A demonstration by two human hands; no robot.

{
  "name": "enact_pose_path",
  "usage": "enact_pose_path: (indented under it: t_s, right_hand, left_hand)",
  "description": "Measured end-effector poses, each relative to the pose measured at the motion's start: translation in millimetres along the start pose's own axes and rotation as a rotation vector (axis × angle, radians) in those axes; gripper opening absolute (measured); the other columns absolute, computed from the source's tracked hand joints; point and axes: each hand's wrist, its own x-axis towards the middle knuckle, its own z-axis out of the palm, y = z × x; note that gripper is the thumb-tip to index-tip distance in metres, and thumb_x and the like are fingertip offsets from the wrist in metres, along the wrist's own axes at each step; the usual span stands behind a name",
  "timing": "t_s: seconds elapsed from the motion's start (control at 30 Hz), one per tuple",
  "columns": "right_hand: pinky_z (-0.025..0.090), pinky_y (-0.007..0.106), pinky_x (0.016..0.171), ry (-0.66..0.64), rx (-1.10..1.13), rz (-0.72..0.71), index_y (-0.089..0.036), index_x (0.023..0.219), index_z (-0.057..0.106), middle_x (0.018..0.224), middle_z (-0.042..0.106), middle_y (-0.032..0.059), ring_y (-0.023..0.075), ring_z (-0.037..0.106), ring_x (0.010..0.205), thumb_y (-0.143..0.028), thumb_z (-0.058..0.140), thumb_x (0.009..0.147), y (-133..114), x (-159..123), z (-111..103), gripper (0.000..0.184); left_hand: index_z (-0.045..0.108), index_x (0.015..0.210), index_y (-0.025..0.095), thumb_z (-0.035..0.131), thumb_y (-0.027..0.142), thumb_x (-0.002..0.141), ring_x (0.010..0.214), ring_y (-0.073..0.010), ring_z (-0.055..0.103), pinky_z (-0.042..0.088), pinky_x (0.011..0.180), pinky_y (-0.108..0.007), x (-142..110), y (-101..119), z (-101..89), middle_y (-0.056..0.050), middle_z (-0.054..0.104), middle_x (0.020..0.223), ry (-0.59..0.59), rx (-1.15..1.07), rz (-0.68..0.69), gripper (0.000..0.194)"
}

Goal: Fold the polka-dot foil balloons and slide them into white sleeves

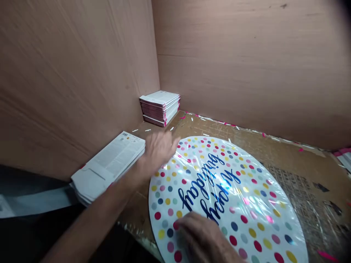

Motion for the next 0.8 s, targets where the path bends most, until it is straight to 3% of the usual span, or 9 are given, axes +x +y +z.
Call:
enact_pose_path:
  t_s: [0.1, 0.2, 0.27, 0.37, 0.43, 0.5, 0.6, 0.67, 0.8]
  right_hand:
    - [0.054, 0.043, 0.092, 0.225, -0.447, 0.127, -0.021, 0.128, 0.058, 0.126, 0.062, 0.0154, 0.0285, 0.061, 0.113, -0.036, 0.043, 0.098, 20.7, -1.3, -34.0, 0.036]
    - [0.038, 0.065, 0.102, 0.340, -0.852, 0.396, -0.005, 0.137, 0.048, 0.139, 0.046, 0.0291, 0.0449, 0.039, 0.133, -0.055, 0.040, 0.095, 71.7, -21.8, -69.0, 0.066]
    - [0.043, 0.059, 0.098, 0.266, -0.921, 0.532, -0.003, 0.135, 0.048, 0.132, 0.051, 0.0296, 0.0416, 0.045, 0.128, -0.051, 0.031, 0.098, 108.1, -37.2, -89.8, 0.063]
    - [0.046, 0.048, 0.096, 0.093, -0.939, 0.515, -0.006, 0.126, 0.055, 0.124, 0.057, 0.0252, 0.0350, 0.052, 0.120, -0.044, 0.032, 0.098, 133.8, -37.5, -109.4, 0.053]
    - [0.049, 0.043, 0.087, 0.050, -0.960, 0.532, -0.009, 0.121, 0.059, 0.120, 0.059, 0.0232, 0.0327, 0.058, 0.109, -0.044, 0.037, 0.097, 118.7, -13.3, -106.5, 0.048]
    - [0.050, 0.038, 0.077, 0.048, -0.956, 0.572, -0.011, 0.118, 0.061, 0.119, 0.062, 0.0218, 0.0296, 0.063, 0.098, -0.044, 0.039, 0.098, 80.0, 28.9, -86.4, 0.045]
    - [0.050, 0.032, 0.071, -0.178, -0.792, 0.458, -0.015, 0.103, 0.070, 0.102, 0.071, 0.0162, 0.0240, 0.068, 0.088, -0.038, 0.028, 0.103, 7.2, 107.1, -32.3, 0.048]
    - [0.051, 0.034, 0.073, -0.293, -0.767, 0.443, -0.011, 0.099, 0.073, 0.098, 0.073, 0.0193, 0.0274, 0.069, 0.092, -0.033, 0.038, 0.100, -28.8, 152.9, 4.5, 0.041]
    - [0.054, 0.033, 0.073, -0.374, -0.735, 0.401, -0.010, 0.102, 0.073, 0.102, 0.073, 0.0204, 0.0287, 0.070, 0.095, -0.020, 0.062, 0.086, -46.1, 199.3, 39.4, 0.022]
  left_hand:
    - [0.067, 0.097, 0.011, 0.041, 0.056, 0.095, 0.088, -0.0340, 0.070, 0.050, 0.074, -0.039, -89.2, -14.5, 26.5, -0.018, 0.072, 0.087, -0.119, 0.061, -0.251, 0.051]
    - [0.066, 0.101, 0.012, 0.044, 0.044, 0.096, 0.092, -0.0316, 0.070, 0.049, 0.074, -0.036, -123.2, -24.7, 45.7, -0.016, 0.074, 0.093, -0.182, -0.010, -0.339, 0.039]
    - [0.068, 0.096, 0.015, 0.043, 0.038, 0.097, 0.094, -0.0296, 0.070, 0.048, 0.075, -0.035, -130.4, -23.3, 50.7, -0.013, 0.074, 0.094, -0.206, -0.075, -0.318, 0.033]
    - [0.069, 0.091, 0.017, 0.044, 0.038, 0.097, 0.091, -0.0288, 0.071, 0.047, 0.073, -0.034, -142.0, -14.8, 53.5, -0.012, 0.075, 0.092, -0.192, -0.136, -0.304, 0.033]
    - [0.069, 0.090, 0.017, 0.045, 0.040, 0.097, 0.089, -0.0286, 0.071, 0.046, 0.070, -0.034, -151.4, -9.0, 55.8, -0.011, 0.075, 0.091, -0.150, -0.169, -0.314, 0.033]
    - [0.069, 0.090, 0.018, 0.045, 0.040, 0.097, 0.088, -0.0283, 0.071, 0.045, 0.069, -0.034, -158.3, -4.6, 57.5, -0.010, 0.075, 0.089, -0.107, -0.199, -0.332, 0.034]
    - [0.069, 0.088, 0.018, 0.044, 0.042, 0.097, 0.085, -0.0278, 0.071, 0.044, 0.068, -0.034, -162.0, 0.4, 54.2, -0.010, 0.075, 0.087, -0.069, -0.245, -0.353, 0.036]
    - [0.070, 0.090, 0.018, 0.044, 0.041, 0.097, 0.086, -0.0277, 0.071, 0.044, 0.068, -0.033, -162.1, 2.6, 48.1, -0.011, 0.075, 0.088, -0.071, -0.263, -0.346, 0.035]
    - [0.070, 0.098, 0.015, 0.048, 0.031, 0.094, 0.091, -0.0297, 0.071, 0.044, 0.069, -0.033, -162.4, 2.0, 38.5, -0.015, 0.075, 0.095, -0.092, -0.222, -0.323, 0.028]
